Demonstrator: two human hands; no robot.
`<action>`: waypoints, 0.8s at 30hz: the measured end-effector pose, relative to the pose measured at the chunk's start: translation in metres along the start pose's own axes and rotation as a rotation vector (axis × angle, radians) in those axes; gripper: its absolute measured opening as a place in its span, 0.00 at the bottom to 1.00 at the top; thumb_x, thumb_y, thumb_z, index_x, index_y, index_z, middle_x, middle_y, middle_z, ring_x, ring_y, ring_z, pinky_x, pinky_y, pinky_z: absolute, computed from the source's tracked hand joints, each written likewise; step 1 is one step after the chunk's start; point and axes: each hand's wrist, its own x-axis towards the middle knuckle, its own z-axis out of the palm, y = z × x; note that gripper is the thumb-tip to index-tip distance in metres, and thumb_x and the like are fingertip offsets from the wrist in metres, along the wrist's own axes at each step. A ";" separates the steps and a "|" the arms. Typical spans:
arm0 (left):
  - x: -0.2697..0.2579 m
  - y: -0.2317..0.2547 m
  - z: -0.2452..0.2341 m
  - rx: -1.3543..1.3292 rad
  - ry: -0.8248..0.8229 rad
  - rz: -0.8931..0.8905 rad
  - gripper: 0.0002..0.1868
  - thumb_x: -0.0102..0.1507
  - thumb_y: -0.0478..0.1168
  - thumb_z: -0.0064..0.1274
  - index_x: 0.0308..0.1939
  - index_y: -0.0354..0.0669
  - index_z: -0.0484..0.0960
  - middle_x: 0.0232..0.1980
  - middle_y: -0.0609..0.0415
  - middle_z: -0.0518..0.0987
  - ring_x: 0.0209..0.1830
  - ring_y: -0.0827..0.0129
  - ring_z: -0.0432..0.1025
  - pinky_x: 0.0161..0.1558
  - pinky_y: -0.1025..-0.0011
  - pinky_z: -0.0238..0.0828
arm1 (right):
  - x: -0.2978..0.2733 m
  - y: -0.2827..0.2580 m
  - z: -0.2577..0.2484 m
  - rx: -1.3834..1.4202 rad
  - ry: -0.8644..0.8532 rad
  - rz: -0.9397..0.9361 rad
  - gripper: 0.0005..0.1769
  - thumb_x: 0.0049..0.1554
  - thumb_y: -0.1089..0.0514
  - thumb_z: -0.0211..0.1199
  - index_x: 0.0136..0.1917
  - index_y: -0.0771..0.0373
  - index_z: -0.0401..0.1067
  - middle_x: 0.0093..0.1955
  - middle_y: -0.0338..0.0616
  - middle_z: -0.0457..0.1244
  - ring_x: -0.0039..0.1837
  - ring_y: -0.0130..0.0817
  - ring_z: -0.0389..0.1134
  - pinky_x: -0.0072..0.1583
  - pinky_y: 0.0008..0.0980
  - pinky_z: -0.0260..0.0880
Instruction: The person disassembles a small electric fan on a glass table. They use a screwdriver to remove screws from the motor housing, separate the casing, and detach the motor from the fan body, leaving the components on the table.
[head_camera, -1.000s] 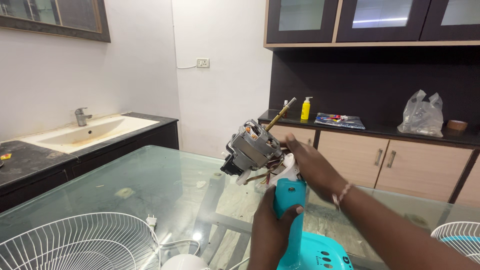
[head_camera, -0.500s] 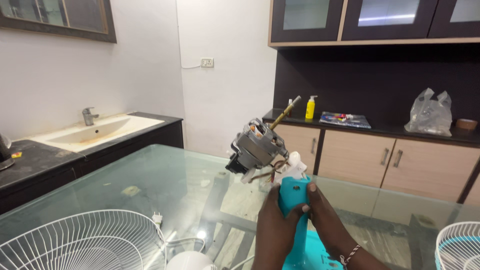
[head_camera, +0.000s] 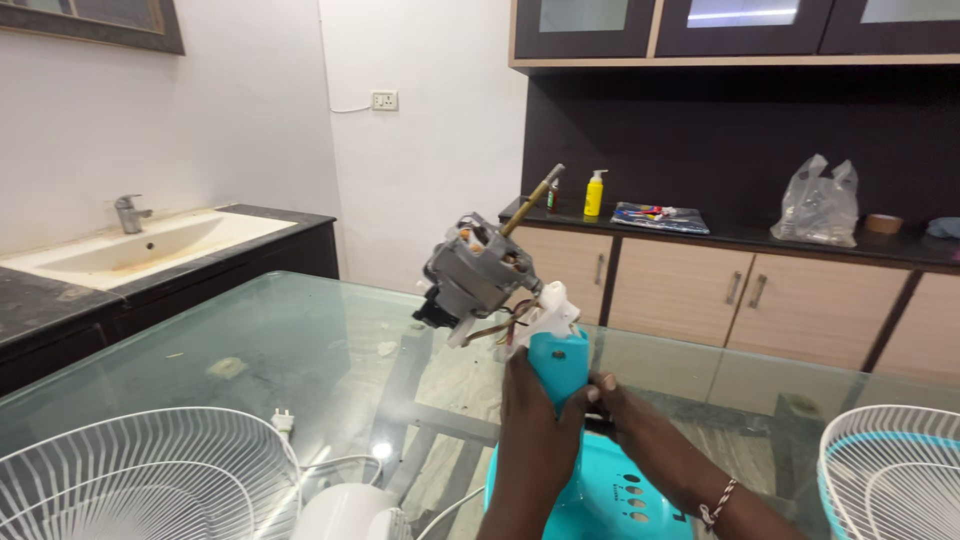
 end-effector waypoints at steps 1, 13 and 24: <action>-0.001 -0.001 0.002 0.015 0.011 0.032 0.45 0.62 0.45 0.63 0.72 0.25 0.53 0.69 0.26 0.65 0.68 0.33 0.62 0.63 0.49 0.63 | -0.003 -0.001 0.000 -0.015 -0.011 0.020 0.48 0.57 0.25 0.39 0.79 0.55 0.56 0.75 0.42 0.61 0.77 0.36 0.62 0.75 0.39 0.57; 0.005 0.044 -0.016 -0.021 -0.046 0.019 0.42 0.56 0.48 0.64 0.63 0.30 0.59 0.57 0.31 0.73 0.56 0.36 0.71 0.51 0.49 0.71 | -0.021 0.000 0.018 0.311 -0.046 -0.060 0.55 0.53 0.20 0.41 0.85 0.45 0.41 0.84 0.32 0.49 0.82 0.33 0.50 0.76 0.43 0.53; 0.000 0.101 -0.044 -0.074 0.008 0.213 0.38 0.56 0.44 0.64 0.61 0.26 0.62 0.48 0.33 0.76 0.44 0.42 0.77 0.43 0.53 0.76 | -0.035 0.004 0.003 0.292 -0.027 -0.161 0.55 0.49 0.24 0.40 0.84 0.45 0.42 0.76 0.27 0.54 0.71 0.19 0.60 0.68 0.29 0.62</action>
